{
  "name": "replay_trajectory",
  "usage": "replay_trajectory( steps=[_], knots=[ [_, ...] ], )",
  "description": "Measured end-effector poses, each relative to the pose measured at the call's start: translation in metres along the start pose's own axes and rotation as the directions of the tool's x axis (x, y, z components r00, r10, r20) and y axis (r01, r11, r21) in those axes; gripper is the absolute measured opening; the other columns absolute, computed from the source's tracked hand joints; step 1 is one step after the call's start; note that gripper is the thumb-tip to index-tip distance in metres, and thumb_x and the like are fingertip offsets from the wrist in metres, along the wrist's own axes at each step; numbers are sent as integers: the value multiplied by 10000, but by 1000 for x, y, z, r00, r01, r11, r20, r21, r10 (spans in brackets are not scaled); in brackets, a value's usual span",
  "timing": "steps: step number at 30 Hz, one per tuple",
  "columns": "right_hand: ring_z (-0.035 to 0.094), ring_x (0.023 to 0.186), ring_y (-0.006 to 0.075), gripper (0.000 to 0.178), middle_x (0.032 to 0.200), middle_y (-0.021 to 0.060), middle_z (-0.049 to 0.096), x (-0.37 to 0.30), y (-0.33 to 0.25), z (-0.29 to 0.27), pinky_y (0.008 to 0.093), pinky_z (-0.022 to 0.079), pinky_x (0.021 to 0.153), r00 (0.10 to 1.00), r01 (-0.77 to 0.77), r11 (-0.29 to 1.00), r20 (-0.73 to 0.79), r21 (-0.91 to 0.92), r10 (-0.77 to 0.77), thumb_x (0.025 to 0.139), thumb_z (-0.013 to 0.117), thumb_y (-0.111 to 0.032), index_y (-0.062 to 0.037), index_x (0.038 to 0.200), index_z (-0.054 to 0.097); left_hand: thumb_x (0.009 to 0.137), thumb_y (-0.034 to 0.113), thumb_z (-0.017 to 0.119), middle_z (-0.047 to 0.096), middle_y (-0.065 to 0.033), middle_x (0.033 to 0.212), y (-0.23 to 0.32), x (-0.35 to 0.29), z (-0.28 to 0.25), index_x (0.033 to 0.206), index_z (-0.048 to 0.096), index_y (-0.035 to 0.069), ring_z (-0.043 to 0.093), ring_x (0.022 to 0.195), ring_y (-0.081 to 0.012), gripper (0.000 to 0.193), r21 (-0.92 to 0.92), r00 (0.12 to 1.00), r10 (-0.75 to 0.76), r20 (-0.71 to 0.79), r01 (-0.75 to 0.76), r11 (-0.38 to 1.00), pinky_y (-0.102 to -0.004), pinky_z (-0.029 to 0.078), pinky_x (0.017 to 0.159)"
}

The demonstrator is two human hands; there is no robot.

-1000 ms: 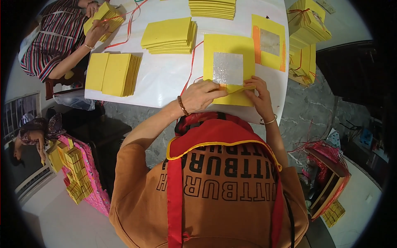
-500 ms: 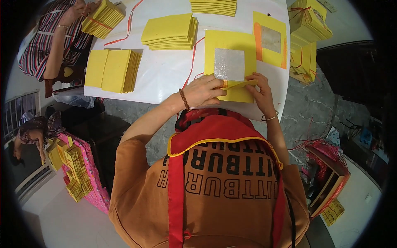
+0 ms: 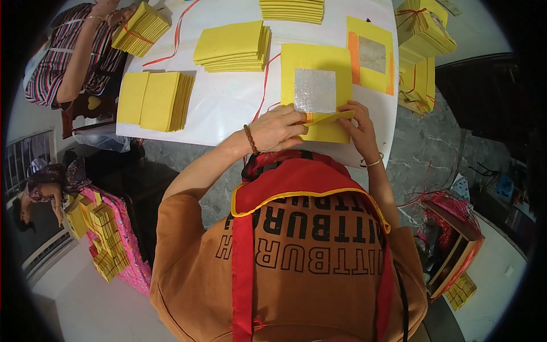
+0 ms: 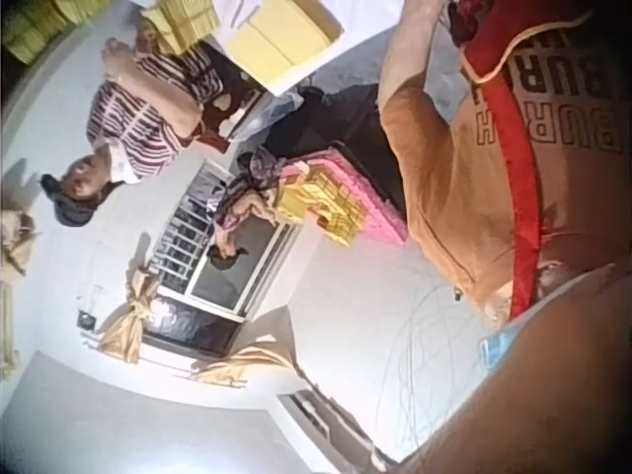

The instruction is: Folding and stacking sheets of yellow joss paper.

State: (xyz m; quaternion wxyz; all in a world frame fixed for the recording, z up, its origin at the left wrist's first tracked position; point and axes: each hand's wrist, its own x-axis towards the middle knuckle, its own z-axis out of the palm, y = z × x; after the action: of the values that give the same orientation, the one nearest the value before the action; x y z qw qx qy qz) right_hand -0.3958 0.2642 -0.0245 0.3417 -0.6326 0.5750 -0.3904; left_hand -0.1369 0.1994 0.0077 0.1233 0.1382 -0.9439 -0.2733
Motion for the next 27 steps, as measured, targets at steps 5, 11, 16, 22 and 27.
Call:
replay_trajectory(
  steps=[5,11,16,22,27],
  knots=[
    [440,1153,265,227,1066,62,599,1,2,-1,351,344,973,1000,6,1000,10,9,-6,796,642,-148,-47,999,632,650,151,733,505,-77,1154,0,-5,-3,1022,560,85,465,1046,-266,415,83,998,31,-50,-27,996,-373,397,876],
    [446,1144,259,211,1064,70,601,2,4,-1,351,354,965,1000,2,999,4,54,-3,798,636,-143,-44,985,637,660,255,706,504,-98,1203,-9,-5,-7,1061,572,84,474,1063,-288,456,-2,999,44,-18,-44,999,-398,408,879],
    [445,1142,257,212,1062,70,601,2,1,-2,350,355,966,1000,-26,998,5,61,25,798,636,-141,-42,985,637,663,263,705,509,-95,1198,-11,-5,-8,1058,575,84,476,1055,-282,453,-29,999,44,-10,-44,999,-397,409,879],
    [438,1149,260,207,1060,66,601,0,3,0,353,355,968,1000,-13,998,-6,62,13,803,630,-145,-48,986,639,635,219,741,541,-74,1109,-10,-4,-8,991,583,83,490,1011,-257,412,-75,998,28,-55,-33,997,-364,415,884],
    [440,1153,261,204,1058,65,602,1,3,-1,352,358,967,1000,10,999,-2,46,-10,808,628,-150,-47,983,638,677,230,728,551,-69,1133,-11,-2,-7,962,615,85,493,1007,-253,339,-100,996,24,-89,-33,994,-372,415,872]
  ],
)
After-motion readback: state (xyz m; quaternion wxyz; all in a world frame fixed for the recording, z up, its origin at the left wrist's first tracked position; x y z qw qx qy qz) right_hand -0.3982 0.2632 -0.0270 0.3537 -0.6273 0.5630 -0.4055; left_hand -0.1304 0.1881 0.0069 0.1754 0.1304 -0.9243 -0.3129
